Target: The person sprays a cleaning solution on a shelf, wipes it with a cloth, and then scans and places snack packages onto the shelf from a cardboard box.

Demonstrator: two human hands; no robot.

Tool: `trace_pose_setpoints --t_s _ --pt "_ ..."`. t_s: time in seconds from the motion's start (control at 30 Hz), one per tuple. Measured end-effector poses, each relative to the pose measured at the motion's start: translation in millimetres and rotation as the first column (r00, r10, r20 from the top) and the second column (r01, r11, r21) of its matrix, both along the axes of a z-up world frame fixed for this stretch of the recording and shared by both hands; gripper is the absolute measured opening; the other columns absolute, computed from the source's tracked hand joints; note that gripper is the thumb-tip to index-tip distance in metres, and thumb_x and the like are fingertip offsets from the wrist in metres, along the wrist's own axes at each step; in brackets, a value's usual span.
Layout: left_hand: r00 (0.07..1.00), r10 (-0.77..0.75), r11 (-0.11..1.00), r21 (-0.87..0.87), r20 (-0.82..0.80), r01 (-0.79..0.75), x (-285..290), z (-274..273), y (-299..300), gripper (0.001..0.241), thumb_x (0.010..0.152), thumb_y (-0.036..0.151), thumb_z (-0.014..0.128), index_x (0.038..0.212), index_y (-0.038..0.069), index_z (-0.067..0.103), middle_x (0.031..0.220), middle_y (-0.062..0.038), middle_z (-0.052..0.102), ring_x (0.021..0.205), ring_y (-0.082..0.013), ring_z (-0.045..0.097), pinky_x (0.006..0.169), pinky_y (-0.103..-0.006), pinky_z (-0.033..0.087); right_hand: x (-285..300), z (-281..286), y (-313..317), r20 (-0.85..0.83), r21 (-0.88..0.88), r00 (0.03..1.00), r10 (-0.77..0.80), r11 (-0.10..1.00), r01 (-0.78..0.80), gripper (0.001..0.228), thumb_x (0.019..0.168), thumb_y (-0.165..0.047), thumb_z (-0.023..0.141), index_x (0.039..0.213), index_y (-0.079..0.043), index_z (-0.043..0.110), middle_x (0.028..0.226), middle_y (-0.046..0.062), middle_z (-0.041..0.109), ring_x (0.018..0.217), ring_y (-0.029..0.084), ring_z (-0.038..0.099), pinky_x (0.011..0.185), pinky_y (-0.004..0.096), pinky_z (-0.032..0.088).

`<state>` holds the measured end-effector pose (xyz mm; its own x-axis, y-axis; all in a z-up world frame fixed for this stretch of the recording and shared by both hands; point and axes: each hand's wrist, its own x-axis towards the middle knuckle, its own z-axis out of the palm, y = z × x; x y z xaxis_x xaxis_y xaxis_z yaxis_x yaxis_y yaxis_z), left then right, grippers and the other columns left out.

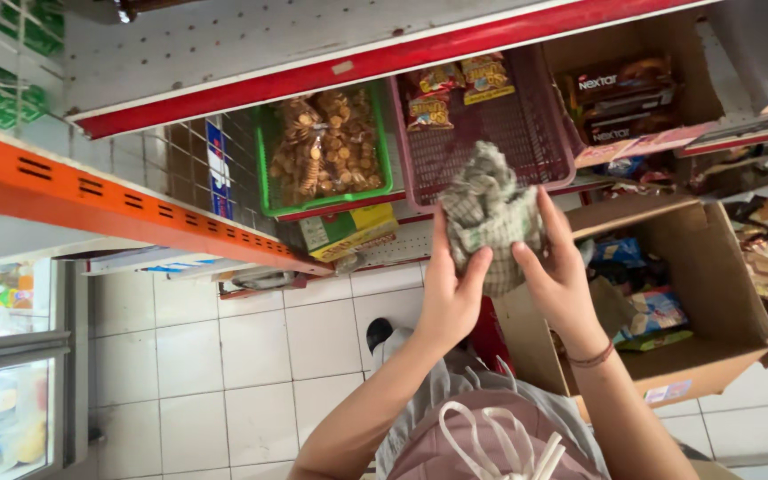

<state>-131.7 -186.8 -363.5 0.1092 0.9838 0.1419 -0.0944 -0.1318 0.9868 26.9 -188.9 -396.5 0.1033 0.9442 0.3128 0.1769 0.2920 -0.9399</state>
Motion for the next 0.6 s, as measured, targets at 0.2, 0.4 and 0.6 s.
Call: trace_pose_setpoints --t_s 0.2,0.4,0.6 --pt "0.951 0.007 1.000 0.027 -0.310 0.002 -18 16 -8 0.055 0.107 0.023 0.059 0.153 0.000 0.042 0.135 -0.021 0.065 0.127 -0.0295 0.065 0.109 -0.0343 0.050 -4 -6 3 -0.312 -0.269 0.948 0.060 0.952 -0.148 0.033 0.104 -0.004 0.059 0.135 0.006 0.059 0.123 0.009 0.068 0.109 0.010 0.063 0.095 0.027 0.052" --pt "1.000 0.002 0.997 0.076 0.027 -0.004 -31 -9 3 0.052 0.113 0.030 0.049 0.153 -0.003 0.043 0.155 -0.018 0.047 0.144 -0.0261 0.044 0.123 -0.0356 0.034 -18 2 6 -0.657 -0.306 0.747 0.107 0.867 -0.394 0.040 0.112 -0.028 0.047 0.124 0.005 0.066 0.112 0.011 0.075 0.095 0.016 0.070 0.085 0.031 0.058" --pt "0.911 -0.075 0.997 0.036 0.406 0.066 -46 -2 -5 0.068 0.113 0.032 0.043 0.164 0.001 0.011 0.169 -0.006 0.025 0.155 -0.0152 0.028 0.129 -0.0321 0.023 -67 17 25 -0.759 -0.382 0.651 0.002 0.809 -0.447 0.045 0.111 -0.035 0.042 0.129 0.002 0.060 0.117 0.011 0.071 0.099 0.018 0.069 0.087 0.033 0.056"
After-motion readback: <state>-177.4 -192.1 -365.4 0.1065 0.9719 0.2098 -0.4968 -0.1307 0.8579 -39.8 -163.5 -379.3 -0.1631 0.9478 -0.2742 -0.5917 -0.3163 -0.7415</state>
